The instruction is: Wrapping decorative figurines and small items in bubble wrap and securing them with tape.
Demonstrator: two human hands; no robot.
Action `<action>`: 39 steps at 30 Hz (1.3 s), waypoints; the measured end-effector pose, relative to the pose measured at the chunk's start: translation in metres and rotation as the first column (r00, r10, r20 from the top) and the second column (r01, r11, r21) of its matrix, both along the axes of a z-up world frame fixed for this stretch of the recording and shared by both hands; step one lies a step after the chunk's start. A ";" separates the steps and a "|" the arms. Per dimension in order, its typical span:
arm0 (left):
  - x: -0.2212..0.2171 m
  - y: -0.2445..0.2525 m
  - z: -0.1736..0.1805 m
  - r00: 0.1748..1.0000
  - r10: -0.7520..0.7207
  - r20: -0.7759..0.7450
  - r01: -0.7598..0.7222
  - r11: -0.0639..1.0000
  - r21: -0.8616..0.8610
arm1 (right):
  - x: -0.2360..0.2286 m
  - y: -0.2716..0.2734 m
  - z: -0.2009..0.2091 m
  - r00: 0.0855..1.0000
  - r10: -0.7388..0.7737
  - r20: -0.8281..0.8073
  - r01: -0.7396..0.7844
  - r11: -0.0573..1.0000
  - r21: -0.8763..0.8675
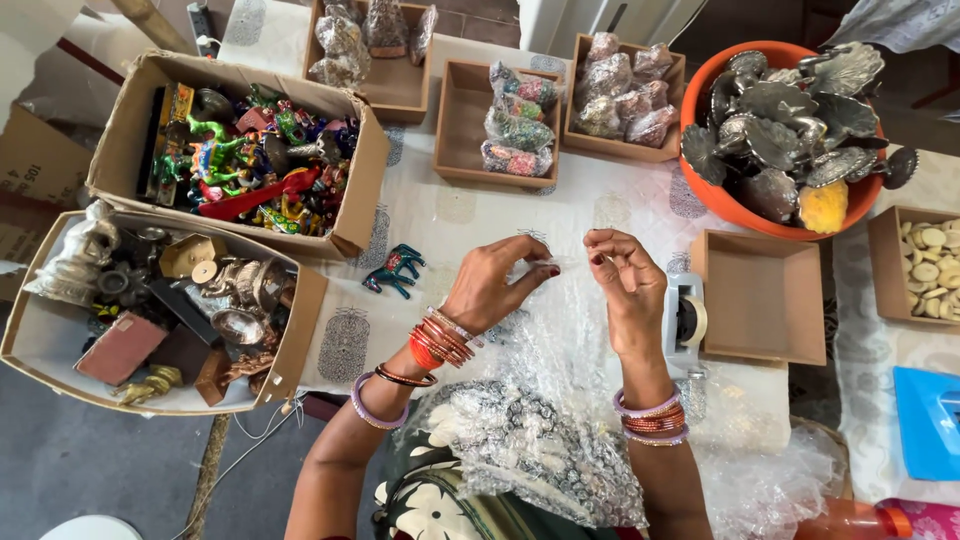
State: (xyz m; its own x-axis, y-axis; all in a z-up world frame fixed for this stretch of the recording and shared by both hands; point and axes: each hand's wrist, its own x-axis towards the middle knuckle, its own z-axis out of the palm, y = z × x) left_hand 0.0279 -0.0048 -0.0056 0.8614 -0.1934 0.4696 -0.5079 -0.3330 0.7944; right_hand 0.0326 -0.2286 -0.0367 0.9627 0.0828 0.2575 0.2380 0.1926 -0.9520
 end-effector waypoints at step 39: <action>0.014 -0.035 -0.285 0.744 0.399 -0.536 -0.063 0.840 0.539 | -0.005 -0.125 -0.204 0.706 -0.174 -0.687 0.321 0.943 0.091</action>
State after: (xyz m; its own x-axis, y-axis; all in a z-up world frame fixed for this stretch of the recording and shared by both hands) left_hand 0.0424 -0.0399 -0.2911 0.9655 0.0086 -0.2604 0.1713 -0.7742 0.6093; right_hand 0.0279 -0.3532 -0.2404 0.8687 -0.1632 -0.4677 -0.3710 0.4114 -0.8325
